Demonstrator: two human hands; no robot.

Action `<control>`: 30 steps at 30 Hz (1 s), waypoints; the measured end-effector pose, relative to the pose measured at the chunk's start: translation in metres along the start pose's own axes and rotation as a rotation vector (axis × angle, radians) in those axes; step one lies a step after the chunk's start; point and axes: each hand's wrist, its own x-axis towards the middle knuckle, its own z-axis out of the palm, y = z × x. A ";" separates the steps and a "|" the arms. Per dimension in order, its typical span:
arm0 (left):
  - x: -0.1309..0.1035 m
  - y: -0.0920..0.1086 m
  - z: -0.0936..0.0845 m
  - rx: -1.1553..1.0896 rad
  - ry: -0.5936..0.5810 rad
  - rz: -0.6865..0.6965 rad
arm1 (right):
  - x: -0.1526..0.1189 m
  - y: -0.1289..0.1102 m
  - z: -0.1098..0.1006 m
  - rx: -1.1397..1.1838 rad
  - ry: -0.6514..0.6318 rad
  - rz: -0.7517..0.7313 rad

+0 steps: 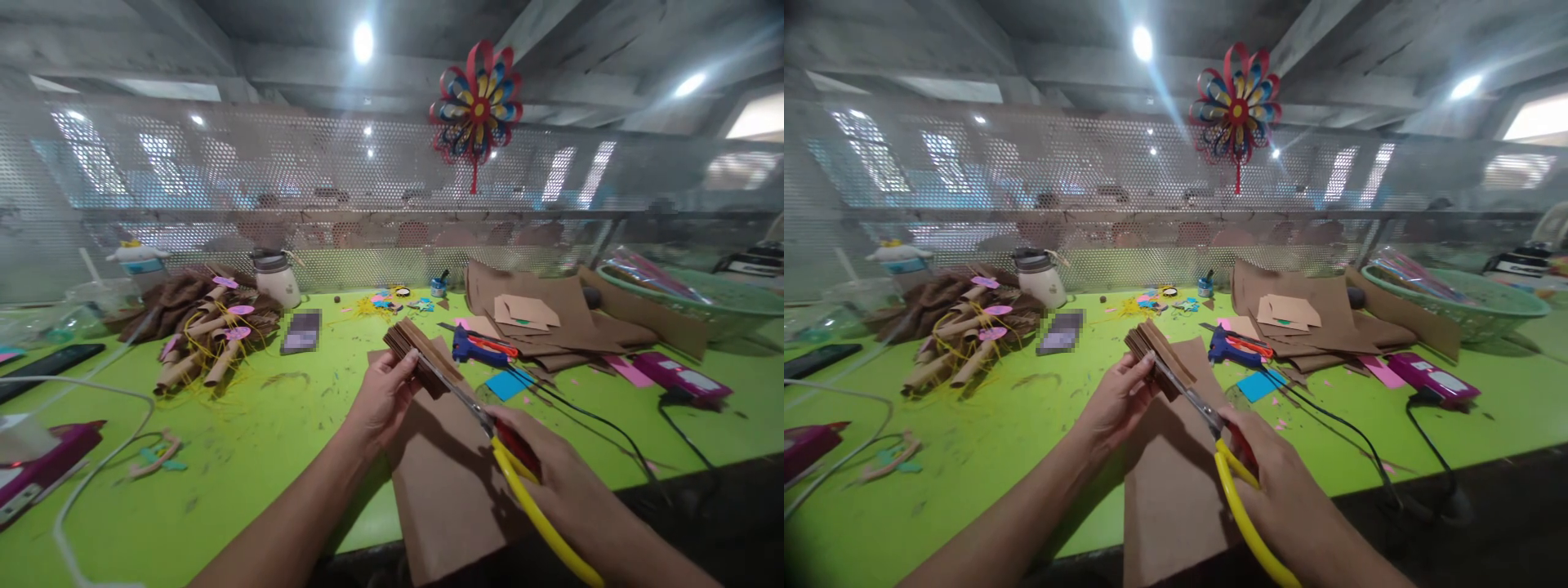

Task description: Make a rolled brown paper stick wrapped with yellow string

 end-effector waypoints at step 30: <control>0.001 0.000 -0.001 0.034 -0.010 0.001 | 0.002 0.001 0.006 -0.059 0.060 -0.062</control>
